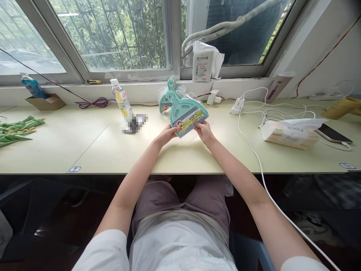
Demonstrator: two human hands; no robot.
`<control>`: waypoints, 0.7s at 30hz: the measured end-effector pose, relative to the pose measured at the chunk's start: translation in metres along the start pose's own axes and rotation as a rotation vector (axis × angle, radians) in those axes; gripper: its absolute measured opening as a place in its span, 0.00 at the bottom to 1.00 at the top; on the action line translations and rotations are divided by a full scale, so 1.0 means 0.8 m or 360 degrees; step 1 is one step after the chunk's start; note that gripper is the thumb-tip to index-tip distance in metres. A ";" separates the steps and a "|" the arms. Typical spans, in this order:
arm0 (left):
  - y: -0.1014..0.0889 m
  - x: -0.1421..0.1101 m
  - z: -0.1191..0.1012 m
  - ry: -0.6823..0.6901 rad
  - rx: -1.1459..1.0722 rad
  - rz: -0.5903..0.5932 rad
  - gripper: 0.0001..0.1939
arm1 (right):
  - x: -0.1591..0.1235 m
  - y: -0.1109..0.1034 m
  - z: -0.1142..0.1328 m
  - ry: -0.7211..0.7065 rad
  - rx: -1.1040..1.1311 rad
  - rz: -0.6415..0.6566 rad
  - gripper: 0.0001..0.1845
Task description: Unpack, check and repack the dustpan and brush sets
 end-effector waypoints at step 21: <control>0.011 -0.007 -0.003 -0.0124 -0.0013 0.0057 0.24 | 0.003 0.001 0.000 0.0026 0.0053 0.0080 0.08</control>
Point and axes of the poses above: each hand's wrist, its own x-axis towards the middle knuckle, its own y-axis out of the palm, z = x × y, the point moved 6 cm from there along x, towards the middle knuckle, and after that the axes turned 4 degrees about -y, right-handed, at the moved point
